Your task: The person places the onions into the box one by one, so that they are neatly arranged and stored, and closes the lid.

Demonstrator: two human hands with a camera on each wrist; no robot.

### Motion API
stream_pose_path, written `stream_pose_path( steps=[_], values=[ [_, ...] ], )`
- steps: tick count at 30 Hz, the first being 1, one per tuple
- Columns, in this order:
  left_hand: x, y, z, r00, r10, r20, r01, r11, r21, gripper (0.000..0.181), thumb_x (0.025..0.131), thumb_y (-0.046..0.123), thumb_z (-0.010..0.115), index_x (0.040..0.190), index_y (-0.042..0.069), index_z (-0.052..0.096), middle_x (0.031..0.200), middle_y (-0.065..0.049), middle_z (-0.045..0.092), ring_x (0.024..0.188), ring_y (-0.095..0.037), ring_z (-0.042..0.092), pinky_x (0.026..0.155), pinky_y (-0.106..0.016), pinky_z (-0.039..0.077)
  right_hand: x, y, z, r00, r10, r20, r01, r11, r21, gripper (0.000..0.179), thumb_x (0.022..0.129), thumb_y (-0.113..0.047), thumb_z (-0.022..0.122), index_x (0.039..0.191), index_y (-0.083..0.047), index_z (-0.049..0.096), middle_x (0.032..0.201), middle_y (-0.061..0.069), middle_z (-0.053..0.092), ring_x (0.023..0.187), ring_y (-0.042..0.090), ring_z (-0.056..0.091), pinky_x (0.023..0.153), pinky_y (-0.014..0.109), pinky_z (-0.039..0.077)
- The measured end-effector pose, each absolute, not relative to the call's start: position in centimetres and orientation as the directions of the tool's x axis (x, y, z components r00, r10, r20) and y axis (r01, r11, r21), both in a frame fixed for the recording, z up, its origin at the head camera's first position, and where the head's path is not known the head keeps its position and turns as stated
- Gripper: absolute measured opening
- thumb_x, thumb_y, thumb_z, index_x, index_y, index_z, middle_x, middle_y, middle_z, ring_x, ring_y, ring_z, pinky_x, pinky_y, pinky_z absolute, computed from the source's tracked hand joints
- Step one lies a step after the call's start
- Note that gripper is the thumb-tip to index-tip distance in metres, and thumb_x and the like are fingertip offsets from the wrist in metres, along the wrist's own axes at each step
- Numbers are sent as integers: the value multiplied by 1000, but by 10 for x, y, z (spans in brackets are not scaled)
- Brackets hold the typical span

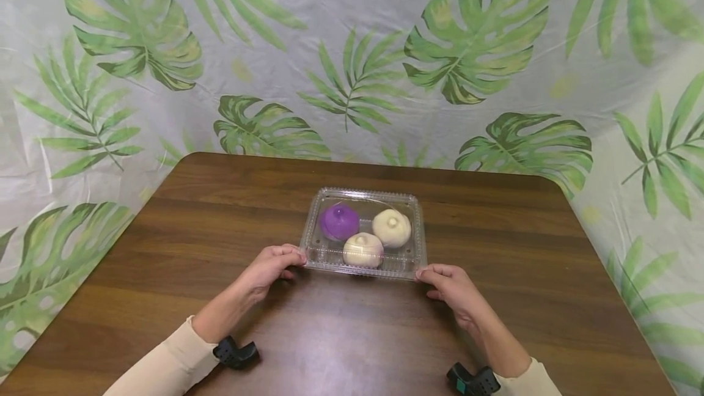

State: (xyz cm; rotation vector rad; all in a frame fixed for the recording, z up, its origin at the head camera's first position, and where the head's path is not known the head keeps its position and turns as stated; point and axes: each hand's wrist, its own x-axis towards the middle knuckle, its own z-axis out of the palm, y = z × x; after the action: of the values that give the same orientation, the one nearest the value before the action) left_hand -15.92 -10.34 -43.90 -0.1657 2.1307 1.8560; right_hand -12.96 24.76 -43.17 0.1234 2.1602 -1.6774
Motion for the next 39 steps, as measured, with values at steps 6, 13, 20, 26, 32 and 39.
stream_pose_path(
  steps=[6,13,20,26,32,39],
  values=[
    [-157,-101,-443,-962,71,-263,-251,142,957,20,81,6,67,90,-10,74,94,3,64,87,-8,54,66,-23,48,-129,248,-432,-912,-173,-371,323,253,-912,21,98,-18,57,85,-15,73,109,-10,67,97,-4,57,87,27,52],
    [-148,-95,-441,-976,12,-218,-214,131,968,18,79,3,69,88,-11,74,101,-2,63,96,-12,52,67,-23,46,-129,248,-431,-912,-181,-369,327,222,-918,24,97,-13,55,82,-18,73,95,-16,64,92,0,58,86,25,52],
    [-146,-96,-441,-972,12,-234,-229,160,960,20,80,8,70,89,-10,75,105,-6,67,93,-11,55,70,-24,46,-129,248,-429,-915,-161,-370,329,236,-915,22,98,-17,54,88,-15,74,97,-18,65,94,-1,57,87,28,51],
    [-148,-99,-442,-962,15,-272,-266,165,950,22,79,11,71,87,-9,75,113,-11,70,91,-11,56,70,-24,47,-128,247,-432,-917,-163,-363,302,307,-902,23,98,-18,54,91,-9,73,109,-8,67,97,-3,56,87,28,52],
    [-148,-102,-442,-957,39,-288,-278,165,946,24,84,14,70,91,-9,75,121,-14,68,101,-16,59,73,-26,51,-127,246,-432,-922,-154,-356,271,399,-876,32,101,-22,51,103,4,70,135,21,60,120,16,56,91,33,54],
    [-149,-114,-439,-956,98,-277,-261,149,954,32,93,17,63,115,-6,70,132,-18,65,116,-21,60,89,-37,56,-120,263,-428,-919,-179,-350,198,559,-805,45,103,-39,50,122,-1,64,128,18,64,112,21,62,82,31,55]
  ],
)
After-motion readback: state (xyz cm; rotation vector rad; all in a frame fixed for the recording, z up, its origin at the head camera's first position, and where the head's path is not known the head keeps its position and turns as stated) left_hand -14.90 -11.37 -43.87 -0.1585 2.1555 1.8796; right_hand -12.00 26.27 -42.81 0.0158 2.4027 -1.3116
